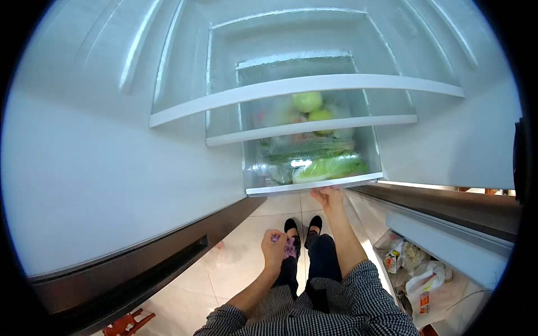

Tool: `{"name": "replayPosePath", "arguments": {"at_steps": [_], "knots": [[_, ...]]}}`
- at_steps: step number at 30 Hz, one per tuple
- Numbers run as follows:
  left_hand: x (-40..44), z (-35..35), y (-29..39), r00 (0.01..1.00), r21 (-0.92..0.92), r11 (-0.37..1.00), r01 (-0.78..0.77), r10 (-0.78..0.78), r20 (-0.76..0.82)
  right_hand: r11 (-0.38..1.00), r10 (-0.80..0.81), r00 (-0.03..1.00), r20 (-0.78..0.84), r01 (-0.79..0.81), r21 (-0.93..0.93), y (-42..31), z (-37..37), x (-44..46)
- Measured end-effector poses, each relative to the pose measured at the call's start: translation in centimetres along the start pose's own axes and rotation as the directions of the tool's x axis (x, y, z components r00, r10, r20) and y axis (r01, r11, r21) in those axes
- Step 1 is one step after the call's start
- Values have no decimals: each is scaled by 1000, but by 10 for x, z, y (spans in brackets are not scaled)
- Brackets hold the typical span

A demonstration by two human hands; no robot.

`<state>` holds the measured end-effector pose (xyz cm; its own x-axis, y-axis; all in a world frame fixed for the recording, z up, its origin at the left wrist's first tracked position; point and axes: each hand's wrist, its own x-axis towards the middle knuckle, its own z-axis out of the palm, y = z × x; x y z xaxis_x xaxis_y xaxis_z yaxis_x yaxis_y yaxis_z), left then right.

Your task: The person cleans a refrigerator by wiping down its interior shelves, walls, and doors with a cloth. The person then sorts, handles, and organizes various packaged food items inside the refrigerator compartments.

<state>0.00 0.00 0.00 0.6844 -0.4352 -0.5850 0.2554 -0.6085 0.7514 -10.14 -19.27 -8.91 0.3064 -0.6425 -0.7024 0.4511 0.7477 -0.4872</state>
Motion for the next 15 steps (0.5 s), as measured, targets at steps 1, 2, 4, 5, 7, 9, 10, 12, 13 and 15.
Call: {"name": "replayPosePath", "arguments": {"at_steps": [1,2,4,5,7,9,10,12,13,15], "knots": [[-8,0,3,998,-37,997,68,-67,12,1000,-24,1000,-6,24,13,-3,2,-7],[-15,0,4,991,-72,988,136,-134,28,998,-49,999,-13,49,25,-5,2,-12],[3,1,5,987,-155,975,157,-152,43,999,-37,999,24,36,41,0,8,12],[-4,7,3,981,-201,961,192,-182,69,999,-31,999,19,30,31,-5,-1,9],[1,6,-1,981,-238,952,193,-181,72,997,-56,998,42,54,54,-1,3,16],[5,10,-2,974,-317,921,226,-204,101,995,-79,995,60,76,62,0,1,19],[6,13,-2,964,-372,890,263,-231,129,995,-84,994,64,81,58,0,-1,19],[4,13,-1,949,-453,835,313,-255,186,998,-32,998,47,35,-49,-1,-8,13],[5,12,1,944,-479,815,326,-251,216,989,18,1000,21,-15,-149,-1,-11,4],[8,11,18,958,-466,842,273,-194,211,940,141,989,54,-117,-320,0,-10,-33]]}}
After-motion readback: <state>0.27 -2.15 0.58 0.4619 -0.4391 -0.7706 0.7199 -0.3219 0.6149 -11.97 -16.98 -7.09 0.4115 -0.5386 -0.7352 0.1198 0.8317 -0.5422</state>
